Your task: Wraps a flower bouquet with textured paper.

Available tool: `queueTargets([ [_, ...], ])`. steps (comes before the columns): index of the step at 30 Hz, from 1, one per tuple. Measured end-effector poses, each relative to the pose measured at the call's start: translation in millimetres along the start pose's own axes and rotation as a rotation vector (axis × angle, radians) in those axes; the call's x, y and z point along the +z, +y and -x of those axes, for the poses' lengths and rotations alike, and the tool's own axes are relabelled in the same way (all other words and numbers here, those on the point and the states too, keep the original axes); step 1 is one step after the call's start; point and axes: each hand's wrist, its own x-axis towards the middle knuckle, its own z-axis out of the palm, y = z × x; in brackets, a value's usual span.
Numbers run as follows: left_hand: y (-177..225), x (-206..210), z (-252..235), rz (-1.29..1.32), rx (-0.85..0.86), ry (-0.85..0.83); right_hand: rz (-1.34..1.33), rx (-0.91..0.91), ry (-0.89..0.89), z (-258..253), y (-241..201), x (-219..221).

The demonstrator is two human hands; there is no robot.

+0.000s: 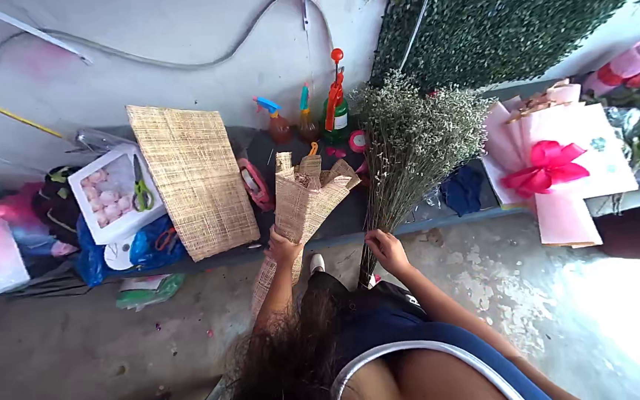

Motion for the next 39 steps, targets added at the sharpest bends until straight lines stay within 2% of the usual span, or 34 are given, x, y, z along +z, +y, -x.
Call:
queueTargets([
  [3, 0.0, -22.7, 6.3, 0.063, 0.018, -0.031, -0.042, 0.096, -0.069, -0.6, -3.0, 6.5],
  [6, -12.7, -51.7, 16.0, 0.35, 0.073, -0.043, -0.237, 0.315, -0.318, -16.6, -21.0, 24.5],
  [7, -19.2, -62.9, 21.1, 0.512, 0.137, -0.097, -0.337, 0.386, -0.414, -26.1, -28.8, 33.7],
  [9, -27.9, -88.9, 39.2, 0.789, 0.234, -0.319, -0.551, 0.451, -0.57, -43.5, -43.5, 58.5],
  [12, -20.4, -122.0, 75.1, 0.864, 0.069, -0.456, -0.848, 0.48, -0.684, -62.7, -72.9, 90.3],
  [15, -24.8, -111.9, 68.0, 0.774, 0.114, -0.466, -1.014, 0.577, -0.567, -69.4, -90.5, 112.8],
  [18, -35.5, -95.3, 45.6, 0.603, 0.161, -0.428, -1.071, 0.585, -0.444, -64.3, -77.0, 139.0],
  [21, -40.8, -77.1, 20.3, 0.424, 0.188, -0.394, -1.021, 0.595, -0.312, -53.7, -55.5, 168.5],
  [23, -34.3, -69.0, 6.9, 0.298, 0.179, -0.361, -0.919, 0.69, -0.249, -54.6, -47.7, 181.7],
  [26, -20.0, -57.5, -9.7, 0.113, 0.121, -0.305, -0.727, 0.86, -0.282, -69.7, -45.9, 184.4],
  [30, -5.1, -36.8, -21.1, 0.001, 0.013, -0.232, -0.486, 0.949, -0.397, -88.8, -34.8, 182.3],
  [35, 2.8, -24.4, -13.5, 0.033, -0.07, -0.109, -0.42, 0.995, -0.385, -94.2, -34.2, 188.0],
  [39, -2.0, -46.8, -5.4, 0.261, 0.098, -0.033, -0.578, 1.058, -0.281, -91.2, -48.4, 188.5],
])
